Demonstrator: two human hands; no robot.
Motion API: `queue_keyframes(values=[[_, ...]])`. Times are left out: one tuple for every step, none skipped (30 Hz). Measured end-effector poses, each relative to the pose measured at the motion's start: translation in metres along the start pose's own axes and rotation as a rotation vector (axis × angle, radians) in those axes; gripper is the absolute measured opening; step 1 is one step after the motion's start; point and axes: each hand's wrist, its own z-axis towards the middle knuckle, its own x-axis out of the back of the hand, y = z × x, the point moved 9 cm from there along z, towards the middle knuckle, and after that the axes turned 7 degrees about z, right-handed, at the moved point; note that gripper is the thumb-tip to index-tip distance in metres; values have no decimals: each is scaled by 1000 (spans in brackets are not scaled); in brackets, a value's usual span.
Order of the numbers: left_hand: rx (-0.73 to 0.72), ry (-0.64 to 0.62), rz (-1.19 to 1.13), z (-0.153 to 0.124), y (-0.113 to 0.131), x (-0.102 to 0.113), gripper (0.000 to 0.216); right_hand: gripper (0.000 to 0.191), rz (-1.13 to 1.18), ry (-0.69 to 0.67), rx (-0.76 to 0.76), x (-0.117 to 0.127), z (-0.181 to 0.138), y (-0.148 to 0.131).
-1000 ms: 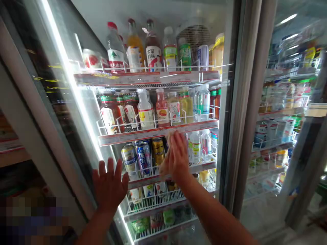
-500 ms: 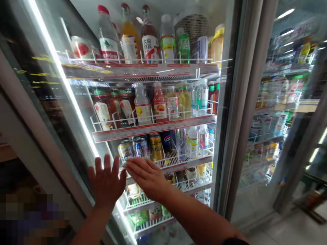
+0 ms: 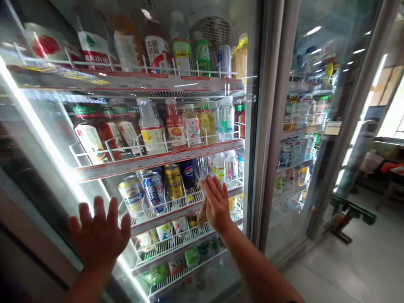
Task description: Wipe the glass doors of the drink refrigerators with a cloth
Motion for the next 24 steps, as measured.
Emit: queue_keyframes(values=[[1, 3, -2, 0, 0, 0, 84, 62, -6, 75, -42, 12, 8, 13], [4, 0, -7, 0, -1, 0, 84, 59, -6, 143, -87, 23, 14, 26], [10, -1, -13, -1, -2, -1, 85, 57, -6, 190, -131, 32, 19, 38], [14, -1, -21, -1, -2, -1, 85, 55, -4, 214, -168, 38, 20, 48], [20, -1, -31, -1, -3, -1, 86, 53, -1, 218, -193, 40, 17, 55], [26, -2, -42, -1, -4, -2, 86, 53, 4, 210, -209, 41, 10, 61], [30, 5, -53, -1, -4, -1, 86, 52, 11, 195, -222, 40, 1, 66], [32, 18, -64, -1, -4, 0, 84, 51, 20, 186, -240, 41, -8, 72], [32, 28, -74, -1, -4, 0, 83, 50, 28, 186, -271, 42, -16, 79], [32, 35, -81, -1, -4, 1, 82, 49, 32, 199, -320, 46, -21, 89], [31, 40, -85, -1, -4, 1, 81, 48, 28, 224, -385, 52, -24, 101], [29, 40, -82, -1, -3, 1, 81, 48, 20, 258, -450, 59, -24, 113], [28, 33, -75, -1, -3, 0, 81, 49, 10, 294, -504, 66, -22, 124], [29, 26, -63, -1, -3, -1, 81, 50, -1, 325, -541, 73, -19, 132], [28, 27, -50, -1, -3, -1, 81, 51, -11, 344, -560, 76, -17, 137], [28, 29, -36, -2, -3, -1, 81, 51, -17, 347, -563, 78, -16, 139], [26, 31, -25, -2, -3, -1, 81, 51, -15, 333, -555, 75, -19, 138], [26, 31, -18, -3, -3, -2, 81, 51, -10, 309, -545, 71, -24, 134], [26, 31, -12, -3, -3, -2, 81, 52, -3, 281, -534, 65, -31, 129], [25, 26, -6, -3, -3, -2, 80, 52, 1, 257, -525, 59, -38, 124], [22, 24, -1, -3, -3, -2, 79, 52, 3, 242, -519, 55, -44, 119], [18, 24, 4, -2, -2, -1, 78, 51, 1, 244, -513, 53, -46, 115], [13, 26, 10, -2, -1, 0, 77, 51, -2, 254, -503, 52, -43, 112], [8, 29, 15, -1, 0, 1, 76, 50, -6, 273, -488, 53, -36, 109]])
